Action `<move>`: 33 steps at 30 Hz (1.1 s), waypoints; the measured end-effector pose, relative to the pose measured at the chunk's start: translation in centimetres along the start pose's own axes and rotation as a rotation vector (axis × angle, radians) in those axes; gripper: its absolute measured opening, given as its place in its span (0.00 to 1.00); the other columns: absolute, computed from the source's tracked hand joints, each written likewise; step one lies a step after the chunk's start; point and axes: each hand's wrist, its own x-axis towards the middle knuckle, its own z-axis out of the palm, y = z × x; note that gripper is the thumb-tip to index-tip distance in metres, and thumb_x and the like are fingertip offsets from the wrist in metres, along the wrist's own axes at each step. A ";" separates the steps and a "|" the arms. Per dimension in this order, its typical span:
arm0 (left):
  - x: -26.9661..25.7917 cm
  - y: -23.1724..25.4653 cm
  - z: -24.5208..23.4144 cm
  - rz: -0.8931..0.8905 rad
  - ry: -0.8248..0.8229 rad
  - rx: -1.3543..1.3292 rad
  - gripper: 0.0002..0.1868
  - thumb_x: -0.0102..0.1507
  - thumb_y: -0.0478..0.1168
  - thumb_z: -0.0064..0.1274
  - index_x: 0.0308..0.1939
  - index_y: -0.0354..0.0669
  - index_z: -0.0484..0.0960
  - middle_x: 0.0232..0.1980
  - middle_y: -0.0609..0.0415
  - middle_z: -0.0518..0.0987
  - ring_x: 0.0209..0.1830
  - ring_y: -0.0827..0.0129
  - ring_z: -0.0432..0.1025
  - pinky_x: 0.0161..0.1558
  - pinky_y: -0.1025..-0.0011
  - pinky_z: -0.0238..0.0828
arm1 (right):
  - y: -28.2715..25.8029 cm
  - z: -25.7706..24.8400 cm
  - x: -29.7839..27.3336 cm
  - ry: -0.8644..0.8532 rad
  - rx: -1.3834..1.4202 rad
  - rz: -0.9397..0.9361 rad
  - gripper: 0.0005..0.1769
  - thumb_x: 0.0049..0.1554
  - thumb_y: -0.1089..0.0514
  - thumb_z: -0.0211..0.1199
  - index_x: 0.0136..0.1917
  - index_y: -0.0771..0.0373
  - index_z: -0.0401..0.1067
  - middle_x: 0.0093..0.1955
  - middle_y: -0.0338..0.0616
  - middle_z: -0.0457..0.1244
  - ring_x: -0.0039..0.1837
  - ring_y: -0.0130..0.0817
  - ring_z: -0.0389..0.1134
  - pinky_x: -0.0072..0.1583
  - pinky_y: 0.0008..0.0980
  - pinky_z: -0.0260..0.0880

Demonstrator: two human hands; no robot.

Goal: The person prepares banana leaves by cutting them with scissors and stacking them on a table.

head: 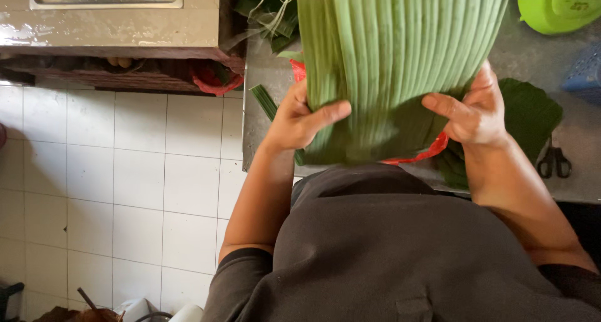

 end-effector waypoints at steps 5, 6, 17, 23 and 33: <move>1.7 0.5 1.7 0.229 0.059 -0.029 0.15 0.75 0.32 0.53 0.65 0.37 0.75 0.58 0.57 0.81 0.59 0.73 0.74 0.64 0.72 0.72 | 0.2 0.7 0.3 0.026 -0.072 0.013 0.35 0.60 0.80 0.57 0.76 0.59 0.63 0.72 0.43 0.63 0.75 0.33 0.65 0.76 0.33 0.66; 1.6 0.5 2.1 0.160 0.081 -0.134 0.18 0.73 0.33 0.53 0.66 0.38 0.74 0.59 0.57 0.81 0.60 0.72 0.74 0.64 0.70 0.72 | 0.4 0.9 0.4 0.072 -0.156 0.018 0.31 0.63 0.80 0.58 0.75 0.61 0.63 0.71 0.44 0.64 0.72 0.33 0.65 0.75 0.34 0.66; 2.5 -4.2 2.7 0.306 0.213 0.281 0.21 0.74 0.25 0.51 0.70 0.33 0.70 0.66 0.51 0.77 0.67 0.69 0.68 0.73 0.72 0.62 | 1.9 1.4 0.9 0.200 -0.516 -0.077 0.16 0.70 0.68 0.67 0.68 0.70 0.68 0.63 0.46 0.68 0.63 0.31 0.69 0.68 0.30 0.69; 4.1 -4.8 4.9 0.325 0.382 0.320 0.33 0.72 0.23 0.43 0.81 0.34 0.55 0.78 0.43 0.66 0.81 0.64 0.59 0.80 0.70 0.51 | 3.0 4.5 1.2 0.258 -0.831 -0.153 0.15 0.72 0.64 0.59 0.69 0.72 0.67 0.64 0.51 0.69 0.64 0.38 0.69 0.68 0.36 0.69; 3.1 -1.4 5.7 0.382 -0.167 0.361 0.54 0.59 0.28 0.56 0.83 0.46 0.40 0.85 0.48 0.19 0.87 0.61 0.13 0.86 0.59 0.22 | 2.4 5.6 1.8 0.009 -0.871 -0.165 0.23 0.75 0.54 0.49 0.77 0.71 0.60 0.72 0.58 0.63 0.72 0.46 0.66 0.70 0.38 0.67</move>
